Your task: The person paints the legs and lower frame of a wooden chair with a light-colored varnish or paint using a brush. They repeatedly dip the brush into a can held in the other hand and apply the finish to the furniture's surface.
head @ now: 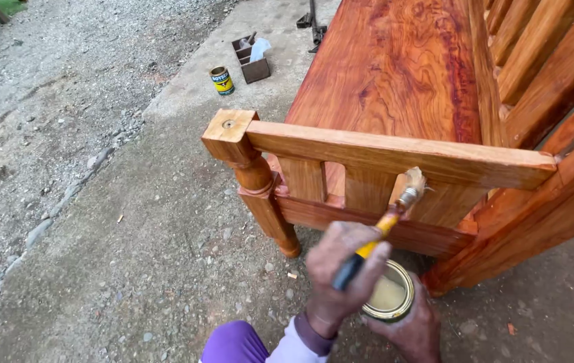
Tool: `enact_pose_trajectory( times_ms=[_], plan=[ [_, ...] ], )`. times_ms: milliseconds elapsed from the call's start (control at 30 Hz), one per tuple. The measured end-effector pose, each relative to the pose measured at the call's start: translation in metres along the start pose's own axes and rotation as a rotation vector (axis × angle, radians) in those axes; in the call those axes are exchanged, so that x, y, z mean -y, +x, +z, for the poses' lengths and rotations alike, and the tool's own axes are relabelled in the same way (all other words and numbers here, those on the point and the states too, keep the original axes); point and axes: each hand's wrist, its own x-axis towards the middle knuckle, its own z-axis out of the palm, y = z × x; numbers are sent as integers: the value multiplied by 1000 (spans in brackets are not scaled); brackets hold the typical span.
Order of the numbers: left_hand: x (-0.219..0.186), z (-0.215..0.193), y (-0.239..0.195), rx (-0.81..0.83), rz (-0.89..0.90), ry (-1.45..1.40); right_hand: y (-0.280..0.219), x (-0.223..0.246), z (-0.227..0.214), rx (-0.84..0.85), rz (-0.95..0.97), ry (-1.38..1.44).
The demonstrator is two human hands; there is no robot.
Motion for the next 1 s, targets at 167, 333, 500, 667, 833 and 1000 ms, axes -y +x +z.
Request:
enact_pose_trajectory(
  times_ms=[167,333,500,667,833,1000],
  plan=[
    [38,-43,5,-374,-33,224,0,-6,0,25,41,-1],
    [22,-77,41,-527,79,514,2,-5,-3,1,3,41],
    [6,-116,120,-332,147,636,5,-2,-8,2,6,66],
    [5,-117,199,62,155,973,8,-1,-9,-13,26,54],
    [-10,-69,182,181,40,1066,6,2,-13,-18,44,63],
    [-34,-29,103,-95,75,406,5,-2,-13,-27,49,53]
  ],
)
